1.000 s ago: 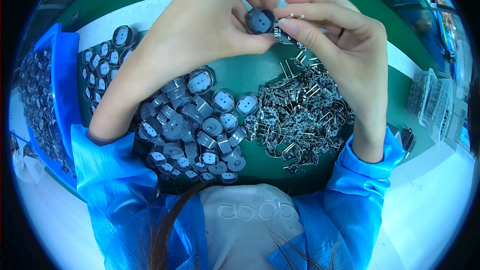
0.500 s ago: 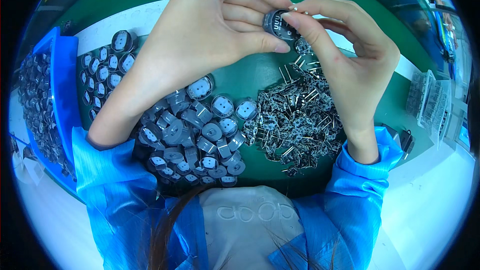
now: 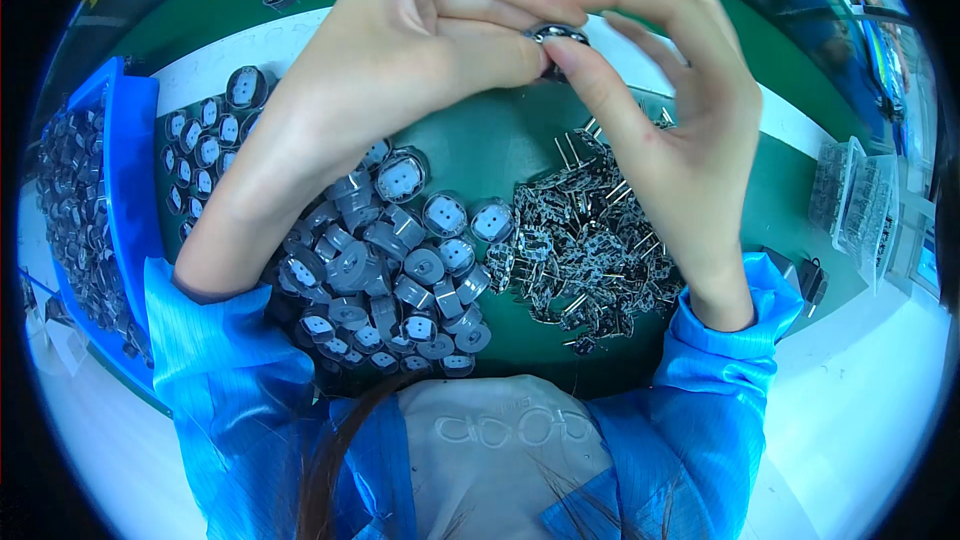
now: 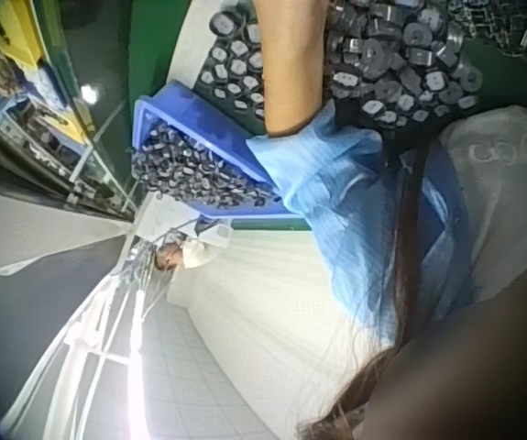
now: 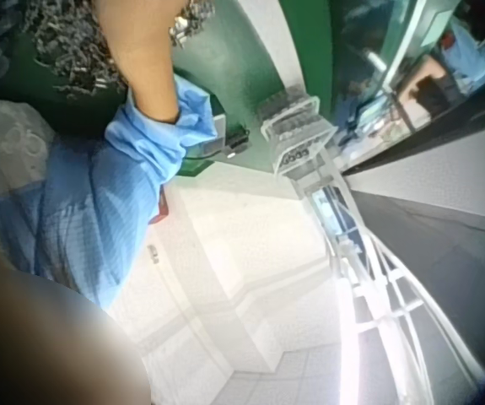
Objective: Manually assembling electrical components by inserting pins into plastic housings.
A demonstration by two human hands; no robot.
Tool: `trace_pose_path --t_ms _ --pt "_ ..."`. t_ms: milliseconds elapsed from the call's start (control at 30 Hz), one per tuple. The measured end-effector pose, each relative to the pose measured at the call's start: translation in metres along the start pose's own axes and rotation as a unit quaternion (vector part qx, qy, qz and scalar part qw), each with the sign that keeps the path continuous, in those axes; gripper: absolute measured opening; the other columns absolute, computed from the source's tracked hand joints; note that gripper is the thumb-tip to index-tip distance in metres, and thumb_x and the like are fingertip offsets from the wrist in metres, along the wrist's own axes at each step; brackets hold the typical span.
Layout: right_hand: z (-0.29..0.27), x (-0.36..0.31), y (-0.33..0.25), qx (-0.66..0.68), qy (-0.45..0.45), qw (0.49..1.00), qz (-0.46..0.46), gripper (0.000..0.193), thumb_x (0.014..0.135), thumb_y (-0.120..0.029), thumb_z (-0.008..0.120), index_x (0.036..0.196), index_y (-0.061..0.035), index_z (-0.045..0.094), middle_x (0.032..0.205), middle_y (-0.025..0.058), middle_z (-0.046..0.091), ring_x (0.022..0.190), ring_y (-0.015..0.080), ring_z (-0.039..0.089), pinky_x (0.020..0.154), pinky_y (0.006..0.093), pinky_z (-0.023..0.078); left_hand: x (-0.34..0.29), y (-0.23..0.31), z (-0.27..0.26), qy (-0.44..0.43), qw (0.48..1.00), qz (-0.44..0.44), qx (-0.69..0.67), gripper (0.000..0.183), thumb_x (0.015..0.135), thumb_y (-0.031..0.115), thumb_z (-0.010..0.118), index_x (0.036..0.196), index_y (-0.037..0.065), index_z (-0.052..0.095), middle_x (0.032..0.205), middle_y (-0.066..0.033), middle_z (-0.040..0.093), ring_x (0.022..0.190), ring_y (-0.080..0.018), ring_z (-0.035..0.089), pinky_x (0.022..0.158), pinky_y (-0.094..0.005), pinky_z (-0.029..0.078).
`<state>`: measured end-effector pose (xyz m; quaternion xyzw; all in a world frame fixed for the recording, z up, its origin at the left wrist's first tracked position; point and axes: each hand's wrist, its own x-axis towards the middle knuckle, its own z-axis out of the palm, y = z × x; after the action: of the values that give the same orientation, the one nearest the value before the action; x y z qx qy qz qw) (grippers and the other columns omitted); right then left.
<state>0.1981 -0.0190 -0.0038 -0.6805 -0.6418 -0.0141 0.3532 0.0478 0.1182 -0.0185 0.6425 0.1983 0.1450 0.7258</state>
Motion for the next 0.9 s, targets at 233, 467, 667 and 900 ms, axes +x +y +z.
trace_pose_path --t_ms 233,467,667,900 --pt "0.005 -0.007 0.0 0.476 -0.099 0.849 0.206 0.032 0.099 0.003 0.057 0.131 0.0092 0.054 0.121 0.0145 0.065 0.113 0.0176 0.063 0.098 0.0289 0.051 -0.005 0.01 0.013 -0.016 0.998 0.054 0.042 0.027 0.086 -0.01 0.065 0.113 -0.005 0.066 0.112 -0.0149 0.071 0.104 -0.0175 0.07 0.096 -0.029 0.055" --pt "0.011 -0.008 0.008 0.374 -0.081 0.899 0.215 0.033 0.094 0.004 0.061 0.128 0.0027 0.058 0.114 0.0141 0.068 0.103 0.0195 0.068 0.089 0.0298 0.056 0.004 0.002 0.01 -0.015 0.994 0.091 0.064 0.031 0.085 -0.011 0.064 0.115 -0.003 0.064 0.11 -0.012 0.072 0.103 -0.015 0.07 0.094 -0.0276 0.054" --pt "-0.017 0.0 0.035 0.011 -0.068 0.99 0.125 0.024 0.082 -0.008 0.075 0.105 -0.0038 0.072 0.093 0.015 0.071 0.082 0.0283 0.07 0.073 0.038 0.056 0.042 -0.04 -0.115 0.078 0.892 0.125 0.427 0.021 0.093 0.01 0.066 0.112 0.002 0.07 0.112 -0.0105 0.072 0.105 -0.0203 0.069 0.097 -0.0309 0.051" --pt "-0.018 -0.009 0.021 -0.105 -0.21 0.948 0.217 0.024 0.079 -0.021 0.08 0.093 -0.003 0.072 0.082 0.0138 0.07 0.079 0.0311 0.069 0.072 0.0408 0.054 0.031 -0.025 -0.096 0.249 0.71 0.076 0.655 0.04 0.099 0.029 0.061 0.119 -0.006 0.062 0.125 -0.0239 0.061 0.118 -0.0379 0.055 0.101 -0.0411 0.046"
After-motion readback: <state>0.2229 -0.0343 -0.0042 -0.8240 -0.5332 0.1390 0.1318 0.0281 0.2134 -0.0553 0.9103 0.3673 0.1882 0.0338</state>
